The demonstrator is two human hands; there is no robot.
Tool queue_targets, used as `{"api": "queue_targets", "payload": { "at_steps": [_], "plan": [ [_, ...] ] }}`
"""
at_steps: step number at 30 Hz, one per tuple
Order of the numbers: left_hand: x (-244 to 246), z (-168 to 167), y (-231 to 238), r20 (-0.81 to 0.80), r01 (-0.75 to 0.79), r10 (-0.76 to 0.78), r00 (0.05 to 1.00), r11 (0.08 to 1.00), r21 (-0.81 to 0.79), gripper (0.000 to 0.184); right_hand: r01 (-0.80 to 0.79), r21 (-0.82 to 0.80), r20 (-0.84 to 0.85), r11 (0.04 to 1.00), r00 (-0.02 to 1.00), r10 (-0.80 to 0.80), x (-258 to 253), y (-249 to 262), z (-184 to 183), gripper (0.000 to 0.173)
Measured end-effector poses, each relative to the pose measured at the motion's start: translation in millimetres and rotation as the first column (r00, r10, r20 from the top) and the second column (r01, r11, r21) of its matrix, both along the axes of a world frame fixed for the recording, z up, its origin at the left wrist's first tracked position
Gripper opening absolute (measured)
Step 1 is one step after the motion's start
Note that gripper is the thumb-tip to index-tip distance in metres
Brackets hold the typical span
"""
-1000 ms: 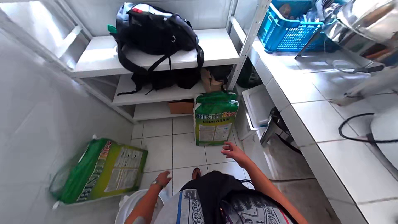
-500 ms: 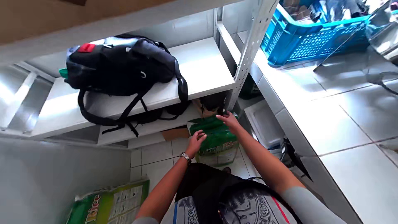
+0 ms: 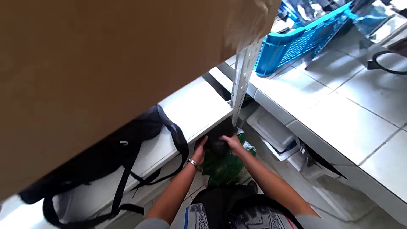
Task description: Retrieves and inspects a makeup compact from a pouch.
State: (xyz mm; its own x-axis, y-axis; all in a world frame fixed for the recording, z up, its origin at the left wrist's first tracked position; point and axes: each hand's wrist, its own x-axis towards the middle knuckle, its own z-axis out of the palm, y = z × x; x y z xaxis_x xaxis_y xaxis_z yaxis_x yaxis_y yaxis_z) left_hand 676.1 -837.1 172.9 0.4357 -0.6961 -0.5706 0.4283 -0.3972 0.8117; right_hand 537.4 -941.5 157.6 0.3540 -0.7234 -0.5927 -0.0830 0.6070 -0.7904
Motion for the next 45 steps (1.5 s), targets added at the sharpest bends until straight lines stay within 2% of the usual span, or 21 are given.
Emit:
{"api": "queue_targets", "payload": {
  "at_steps": [4, 7, 9, 11, 14, 18, 21, 22, 24, 25, 28, 30, 32, 33, 35, 36, 38, 39, 41, 43, 45],
  "plan": [
    [-38, 12, 27, -0.298, 0.211, -0.177, 0.938, 0.974, 0.085, 0.039, 0.008, 0.058, -0.042, 0.998, 0.999, -0.006, -82, 35, 13, 0.077],
    [-71, 13, 50, -0.438, 0.510, -0.432, 0.789, 0.857, 0.073, 0.033, 0.006, -0.007, -0.093, 1.000, 0.996, -0.007, -164, 49, 30, 0.088],
    [-84, 25, 47, -0.343, 0.701, -0.643, 0.685, 0.710, 0.066, 0.033, 0.066, -0.055, -0.079, 0.996, 0.994, -0.070, -215, 53, 46, 0.089],
    [-95, 44, 30, -0.179, 0.788, -0.775, 0.606, 0.616, -0.003, 0.035, 0.148, -0.087, 0.018, 0.985, 0.989, -0.147, -254, 52, 60, 0.073],
    [-111, 82, 8, 0.008, 0.746, -0.749, 0.662, 0.658, -0.105, 0.041, 0.153, -0.123, 0.129, 0.981, 0.982, -0.137, -274, 40, 80, 0.063],
    [-123, 113, 37, 0.151, 0.473, -0.450, 0.880, 0.857, -0.205, 0.047, 0.002, -0.251, 0.227, 0.968, 0.972, 0.056, -238, 21, 104, 0.070],
    [-107, 143, 74, 0.321, 0.271, -0.166, 0.933, 0.908, -0.319, 0.046, -0.111, -0.441, 0.359, 0.891, 0.888, 0.288, -191, 5, 128, 0.081],
    [-96, 150, 79, 0.364, 0.201, -0.063, 0.929, 0.913, -0.355, 0.056, -0.141, -0.471, 0.358, 0.871, 0.872, 0.335, -170, -2, 140, 0.083],
    [-67, 156, 71, 0.418, 0.056, 0.110, 0.902, 0.929, -0.366, 0.092, -0.178, -0.446, 0.345, 0.877, 0.870, 0.352, -117, -14, 166, 0.079],
    [-51, 155, 63, 0.396, -0.030, 0.184, 0.900, 0.931, -0.364, 0.097, -0.190, -0.430, 0.347, 0.882, 0.868, 0.356, -88, -20, 172, 0.079],
    [-25, 142, 45, 0.383, -0.220, 0.351, 0.854, 0.913, -0.344, 0.061, -0.155, -0.411, 0.314, 0.899, 0.901, 0.299, 14, -35, 167, 0.079],
    [-25, 125, 55, 0.487, -0.175, 0.309, 0.817, 0.938, -0.301, 0.055, -0.230, -0.420, 0.204, 0.878, 0.919, 0.338, 60, -42, 152, 0.081],
    [-28, 105, 77, 0.548, 0.002, 0.134, 0.826, 0.971, -0.241, 0.048, -0.261, -0.600, 0.101, 0.756, 0.913, 0.396, 67, -39, 144, 0.078],
    [-29, 94, 91, 0.560, 0.128, 0.004, 0.828, 0.972, -0.197, 0.041, -0.227, -0.725, 0.047, 0.651, 0.926, 0.375, 57, -35, 137, 0.070],
    [-26, 67, 116, 0.557, 0.354, -0.252, 0.791, 0.932, -0.081, 0.031, -0.173, -0.871, -0.065, 0.460, 0.968, 0.241, 24, -24, 103, 0.042],
    [-24, 56, 124, 0.555, 0.431, -0.350, 0.755, 0.902, -0.018, 0.029, -0.197, -0.875, -0.132, 0.442, 0.976, 0.173, 10, -19, 76, 0.029],
    [-18, 42, 126, 0.569, 0.544, -0.488, 0.662, 0.835, 0.084, 0.029, -0.365, -0.740, -0.332, 0.565, 0.929, 0.165, 1, -14, 28, 0.020],
    [-14, 40, 118, 0.585, 0.599, -0.549, 0.598, 0.790, 0.130, 0.030, -0.471, -0.620, -0.438, 0.627, 0.871, 0.221, 5, -14, 12, 0.022],
    [-7, 37, 85, 0.627, 0.698, -0.656, 0.421, 0.675, 0.238, 0.034, -0.593, -0.419, -0.559, 0.688, 0.765, 0.319, 25, -16, -8, 0.028],
    [-4, 32, 37, 0.648, 0.750, -0.733, 0.206, 0.544, 0.377, 0.039, -0.608, -0.304, -0.596, 0.734, 0.722, 0.351, 46, -21, -21, 0.035],
    [2, 17, -6, 0.625, 0.731, -0.778, 0.071, 0.467, 0.498, 0.043, -0.591, -0.272, -0.623, 0.759, 0.710, 0.329, 56, -25, -26, 0.042]
  ]
}}
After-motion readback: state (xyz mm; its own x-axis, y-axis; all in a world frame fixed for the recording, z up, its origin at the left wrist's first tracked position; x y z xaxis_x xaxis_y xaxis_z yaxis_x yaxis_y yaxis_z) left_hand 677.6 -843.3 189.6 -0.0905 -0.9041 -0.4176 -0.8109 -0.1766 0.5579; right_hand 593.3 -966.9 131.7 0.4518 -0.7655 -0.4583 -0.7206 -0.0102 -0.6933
